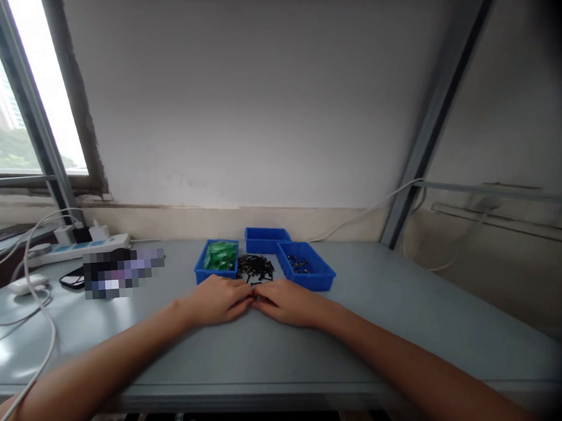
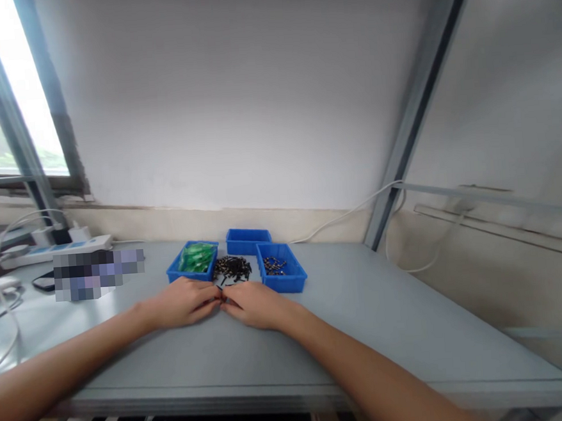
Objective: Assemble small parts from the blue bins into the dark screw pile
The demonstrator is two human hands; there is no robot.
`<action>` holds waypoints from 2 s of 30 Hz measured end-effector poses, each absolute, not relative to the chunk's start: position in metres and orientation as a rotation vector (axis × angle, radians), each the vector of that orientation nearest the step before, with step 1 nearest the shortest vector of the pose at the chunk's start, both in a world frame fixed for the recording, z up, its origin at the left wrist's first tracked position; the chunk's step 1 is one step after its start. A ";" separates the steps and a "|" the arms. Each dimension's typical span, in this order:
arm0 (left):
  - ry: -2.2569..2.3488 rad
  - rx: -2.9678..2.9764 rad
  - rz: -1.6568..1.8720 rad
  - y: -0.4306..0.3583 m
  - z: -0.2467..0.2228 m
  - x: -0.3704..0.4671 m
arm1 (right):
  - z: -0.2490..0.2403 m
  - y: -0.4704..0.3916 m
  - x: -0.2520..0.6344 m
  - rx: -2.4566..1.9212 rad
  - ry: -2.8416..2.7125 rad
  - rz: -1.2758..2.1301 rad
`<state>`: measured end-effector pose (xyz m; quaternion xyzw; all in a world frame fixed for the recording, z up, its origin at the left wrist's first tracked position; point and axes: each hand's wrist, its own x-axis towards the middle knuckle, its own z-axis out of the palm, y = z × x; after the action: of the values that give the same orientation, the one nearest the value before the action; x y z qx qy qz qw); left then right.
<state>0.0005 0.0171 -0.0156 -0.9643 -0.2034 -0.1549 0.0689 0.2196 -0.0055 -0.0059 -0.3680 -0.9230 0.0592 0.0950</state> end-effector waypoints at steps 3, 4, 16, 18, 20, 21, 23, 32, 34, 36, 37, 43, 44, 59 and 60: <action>-0.566 -2.890 -0.481 0.017 -0.017 0.000 | -0.007 -0.005 0.220 -1.076 -2.730 0.190; -0.555 -2.884 -0.490 0.018 -0.017 0.000 | -0.007 -0.005 0.220 -1.071 -2.725 0.199; -0.482 -2.855 -0.472 0.016 -0.013 -0.001 | -0.008 -0.004 0.220 -1.111 -2.719 0.181; -0.513 -2.865 -0.469 0.016 -0.013 -0.001 | -0.008 -0.004 0.220 -1.112 -2.711 0.168; -0.554 -2.875 -0.470 0.016 -0.013 -0.002 | -0.007 -0.005 0.220 -1.111 -2.699 0.153; -0.574 -2.879 -0.471 0.017 -0.013 -0.002 | -0.006 -0.006 0.220 -1.114 -2.694 0.147; -0.608 -2.888 -0.474 0.017 -0.013 -0.001 | -0.005 -0.007 0.220 -1.124 -2.680 0.148; -0.639 -2.903 -0.492 0.016 -0.013 0.000 | -0.003 -0.007 0.221 -1.124 -2.643 0.201; -0.639 -2.897 -0.493 0.016 -0.013 0.000 | -0.003 -0.006 0.221 -1.128 -2.657 0.164; -0.651 -2.891 -0.492 0.017 -0.013 0.000 | -0.004 -0.006 0.221 -1.137 -2.676 0.128; -0.661 -2.887 -0.486 0.017 -0.013 0.000 | -0.005 -0.005 0.221 -1.133 -2.685 0.115; -0.742 -2.866 -0.374 0.015 -0.012 0.001 | -0.007 -0.003 0.222 -1.084 -2.712 0.090; -0.751 -2.866 -0.366 0.015 -0.012 0.001 | -0.006 -0.003 0.221 -1.086 -2.709 0.098; -0.658 -2.915 -0.382 0.017 -0.014 0.001 | -0.003 -0.006 0.221 -1.034 -2.710 0.140; -0.647 -2.915 -0.387 0.017 -0.015 0.001 | -0.002 -0.007 0.221 -1.032 -2.706 0.151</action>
<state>0.0008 0.0165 -0.0145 -0.9661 -0.2143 -0.1284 0.0653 0.2207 -0.0072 -0.0023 -0.3532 -0.9263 0.0517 0.1203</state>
